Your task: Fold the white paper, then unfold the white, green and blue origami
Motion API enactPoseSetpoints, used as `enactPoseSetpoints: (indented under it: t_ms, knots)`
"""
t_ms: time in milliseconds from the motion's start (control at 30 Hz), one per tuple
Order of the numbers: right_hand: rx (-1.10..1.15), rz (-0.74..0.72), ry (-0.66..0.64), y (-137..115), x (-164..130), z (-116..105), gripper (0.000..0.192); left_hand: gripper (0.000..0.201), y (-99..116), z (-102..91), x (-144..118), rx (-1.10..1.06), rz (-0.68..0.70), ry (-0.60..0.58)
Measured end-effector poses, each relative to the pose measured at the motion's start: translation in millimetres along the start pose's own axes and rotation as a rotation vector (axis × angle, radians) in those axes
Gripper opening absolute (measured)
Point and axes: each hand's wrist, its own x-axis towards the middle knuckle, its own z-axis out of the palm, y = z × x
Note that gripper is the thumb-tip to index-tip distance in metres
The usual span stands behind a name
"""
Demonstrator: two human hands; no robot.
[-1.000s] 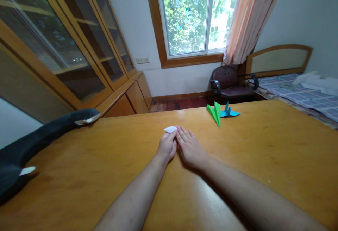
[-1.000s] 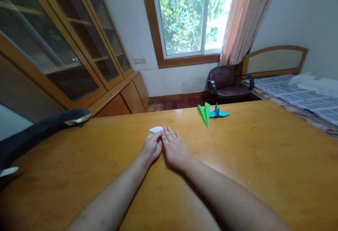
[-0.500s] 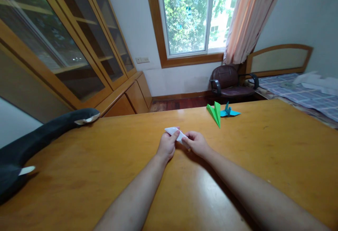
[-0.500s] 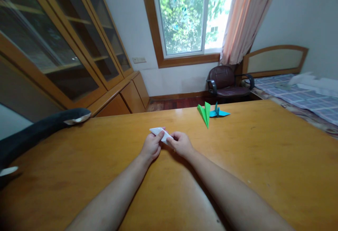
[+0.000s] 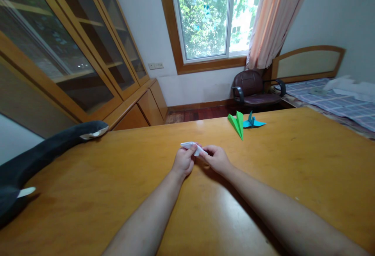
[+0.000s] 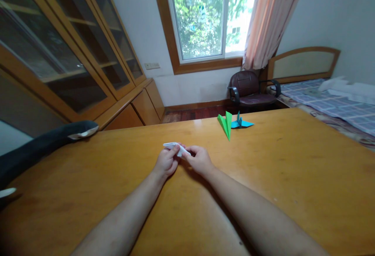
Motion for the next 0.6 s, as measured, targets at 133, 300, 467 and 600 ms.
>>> enactPoseSetpoints:
  t_ms: [133,300,467,600]
  knots:
    - [-0.008,0.012,-0.023,0.8,0.2,0.9,0.03,0.044,-0.8,-0.3,-1.2,0.004,0.005,-0.007]
    - [-0.104,-0.002,0.023,0.5,0.5,0.1,0.029,0.045,-1.9,-1.1,0.4,0.013,0.057,0.01]
    - [-0.102,-0.016,-0.015,-1.6,-1.2,0.6,0.022,0.047,-2.1,-2.4,4.0,0.008,0.059,0.071]
    - [-0.087,-0.033,-0.088,-0.6,-2.8,2.7,0.036,0.055,-2.4,-2.4,6.6,0.011,0.127,0.163]
